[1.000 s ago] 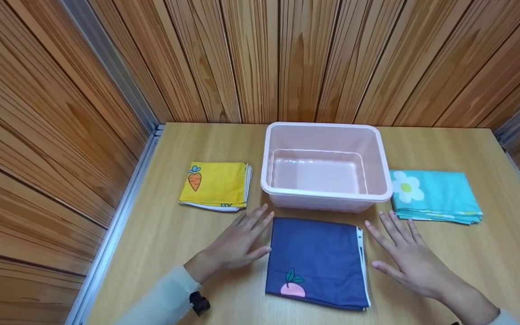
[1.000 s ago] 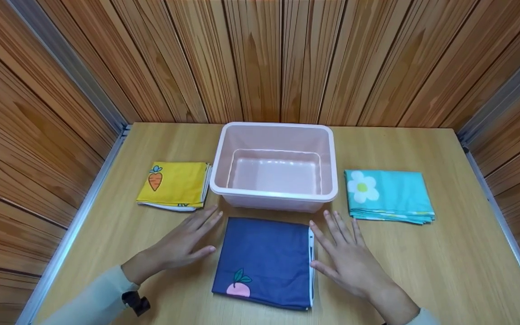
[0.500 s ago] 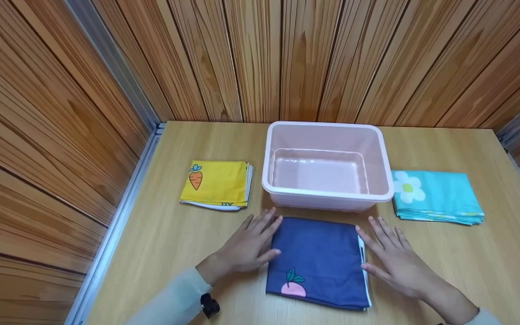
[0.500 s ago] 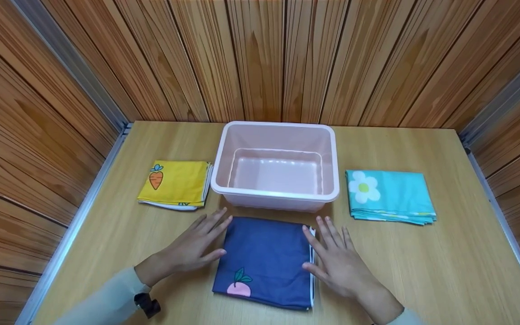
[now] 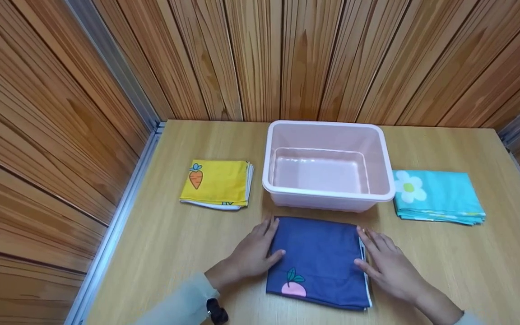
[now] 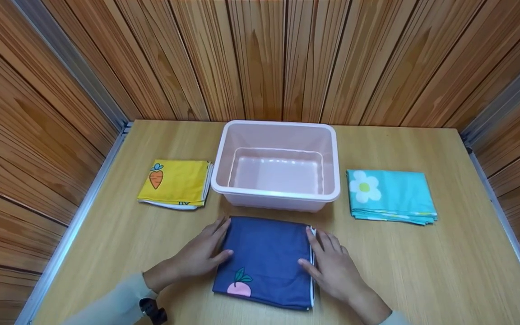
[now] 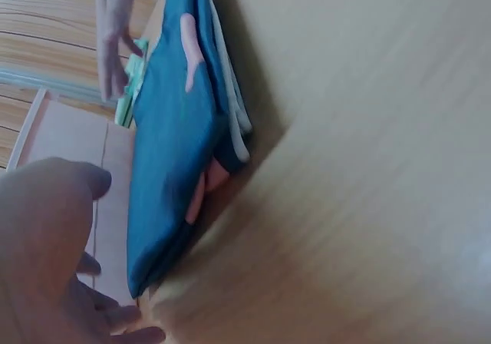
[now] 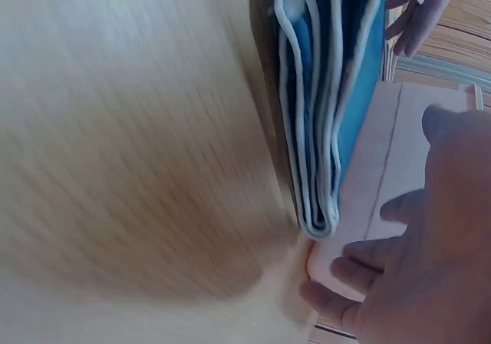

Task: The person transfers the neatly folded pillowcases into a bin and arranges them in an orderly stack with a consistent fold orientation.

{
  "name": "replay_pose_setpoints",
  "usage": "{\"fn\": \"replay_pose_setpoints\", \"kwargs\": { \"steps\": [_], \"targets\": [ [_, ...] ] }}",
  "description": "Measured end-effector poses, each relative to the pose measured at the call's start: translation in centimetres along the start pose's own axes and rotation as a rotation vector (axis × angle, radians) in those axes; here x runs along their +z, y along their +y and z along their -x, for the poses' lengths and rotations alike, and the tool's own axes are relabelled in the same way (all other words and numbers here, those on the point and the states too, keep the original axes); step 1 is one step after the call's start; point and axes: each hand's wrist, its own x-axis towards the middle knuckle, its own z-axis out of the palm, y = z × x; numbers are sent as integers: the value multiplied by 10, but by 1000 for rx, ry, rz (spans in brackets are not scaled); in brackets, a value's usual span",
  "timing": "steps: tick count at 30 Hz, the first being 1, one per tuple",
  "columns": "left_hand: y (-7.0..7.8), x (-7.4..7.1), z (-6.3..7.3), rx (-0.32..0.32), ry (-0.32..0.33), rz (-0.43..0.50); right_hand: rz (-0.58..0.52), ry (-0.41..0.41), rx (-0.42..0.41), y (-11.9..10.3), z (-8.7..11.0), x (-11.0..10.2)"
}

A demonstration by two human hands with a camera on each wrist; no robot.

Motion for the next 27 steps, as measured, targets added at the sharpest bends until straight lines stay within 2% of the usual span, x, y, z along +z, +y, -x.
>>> {"fn": "replay_pose_setpoints", "kwargs": {
  "steps": [5, 13, 17, 22, 27],
  "targets": [
    [3, 3, 0, -71, 19, 195, -59, -3, 94, -2, -1, 5],
    [6, 3, 0, -155, 33, 495, -368, -121, 339, -9, -5, 4],
    [7, 1, -2, -186, 23, 627, -464, -155, 417, -9, -9, 4],
    [7, 0, -4, -192, 8, 719, -600, -166, 509, -10, -12, 1],
    [7, 2, -7, -226, 40, 769, -741, -161, 576, -11, -15, 2]
  ]
}}
